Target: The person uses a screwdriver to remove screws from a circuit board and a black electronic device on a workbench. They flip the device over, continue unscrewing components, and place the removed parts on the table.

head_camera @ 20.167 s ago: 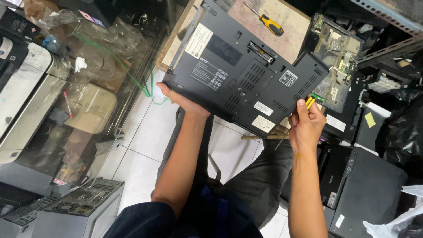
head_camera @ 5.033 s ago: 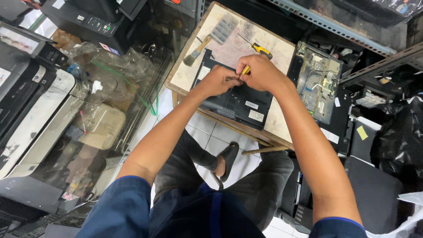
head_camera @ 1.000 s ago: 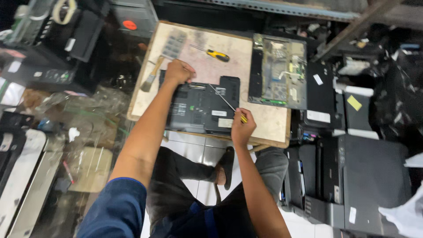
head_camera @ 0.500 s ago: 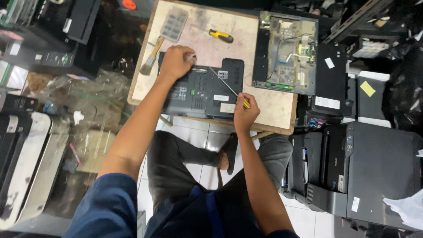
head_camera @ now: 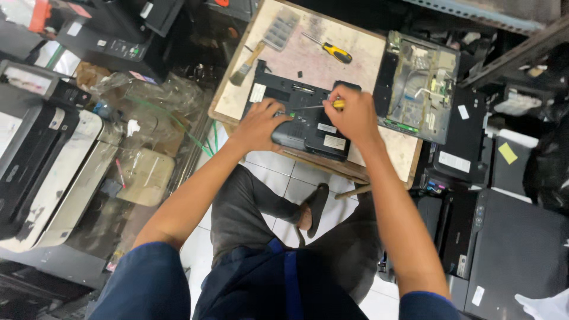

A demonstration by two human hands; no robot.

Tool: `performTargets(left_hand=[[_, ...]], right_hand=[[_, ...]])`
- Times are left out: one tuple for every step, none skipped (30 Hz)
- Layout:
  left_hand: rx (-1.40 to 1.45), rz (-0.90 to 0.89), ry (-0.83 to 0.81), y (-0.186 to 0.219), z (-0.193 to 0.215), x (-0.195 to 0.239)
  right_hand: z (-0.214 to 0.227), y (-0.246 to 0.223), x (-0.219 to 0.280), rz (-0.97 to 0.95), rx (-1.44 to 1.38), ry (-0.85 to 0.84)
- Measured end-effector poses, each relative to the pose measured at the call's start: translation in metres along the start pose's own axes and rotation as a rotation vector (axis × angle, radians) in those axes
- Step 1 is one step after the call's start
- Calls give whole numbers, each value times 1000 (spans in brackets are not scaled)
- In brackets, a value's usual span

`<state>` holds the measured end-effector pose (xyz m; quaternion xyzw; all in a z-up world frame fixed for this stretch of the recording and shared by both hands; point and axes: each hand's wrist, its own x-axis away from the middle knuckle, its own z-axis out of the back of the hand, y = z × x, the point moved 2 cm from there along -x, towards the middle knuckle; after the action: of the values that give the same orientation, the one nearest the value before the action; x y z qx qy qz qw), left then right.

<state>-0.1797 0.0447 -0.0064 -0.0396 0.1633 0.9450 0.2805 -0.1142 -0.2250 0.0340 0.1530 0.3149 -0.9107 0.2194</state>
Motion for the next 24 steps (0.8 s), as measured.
performTargets(left_hand=[[0, 9, 9, 4, 2, -2], [-54, -28, -39, 9, 3, -7], [-109, -64, -88, 13, 4, -13], [-110, -64, -80, 17, 6, -16], [-114, -73, -83, 21, 6, -19], [-115, -86, -89, 25, 6, -23], [-116, -89, -85, 25, 5, -22], [-117, -1, -100, 23, 4, -24], [-117, 87, -114, 20, 3, -25], [-114, 85, -115, 20, 2, -26], [-119, 107, -131, 19, 1, -27], [-125, 131, -149, 18, 0, -26], [-121, 132, -153, 20, 2, -29], [-121, 174, -219, 20, 3, -33], [-121, 215, -285, 20, 5, -38], [-118, 216, -280, 21, 9, -42], [-156, 201, -327, 23, 11, -46], [-195, 184, -377, 24, 13, -49], [-193, 184, -375, 26, 16, -51], [-205, 159, -388, 26, 20, -53], [-217, 133, -400, 27, 24, -55], [-219, 130, -397, 28, 30, -55], [-192, 133, -420, 28, 35, -55], [-163, 133, -443, 30, 39, -56]], right_hand=[[8, -17, -11, 12, 1, -5], [16, -32, -23, 32, 80, -95], [23, -47, -35, 52, 161, -184], [17, -50, -40, 59, 165, -182], [9, -52, -45, 60, 201, -236], [2, -52, -48, 55, 236, -291], [-1, -55, -49, 56, 240, -288], [-4, -58, -51, 62, 265, -314], [-7, -59, -54, 68, 290, -340], [-9, -62, -57, 66, 292, -342], [-11, -64, -61, 64, 318, -359], [-15, -67, -63, 63, 341, -380], [-16, -69, -64, 61, 340, -384], [-16, -71, -68, 63, 331, -408], [-15, -74, -70, 64, 321, -432], [-14, -75, -73, 67, 326, -433], [-13, -75, -74, 60, 341, -443], [-12, -76, -75, 50, 355, -454], [-11, -75, -76, 50, 356, -454], [-10, -75, -77, 36, 348, -460], [-9, -75, -78, 21, 340, -467], [-9, -75, -78, 21, 343, -463], [-8, -75, -77, 12, 344, -476], [-7, -72, -75, 1, 348, -489]])
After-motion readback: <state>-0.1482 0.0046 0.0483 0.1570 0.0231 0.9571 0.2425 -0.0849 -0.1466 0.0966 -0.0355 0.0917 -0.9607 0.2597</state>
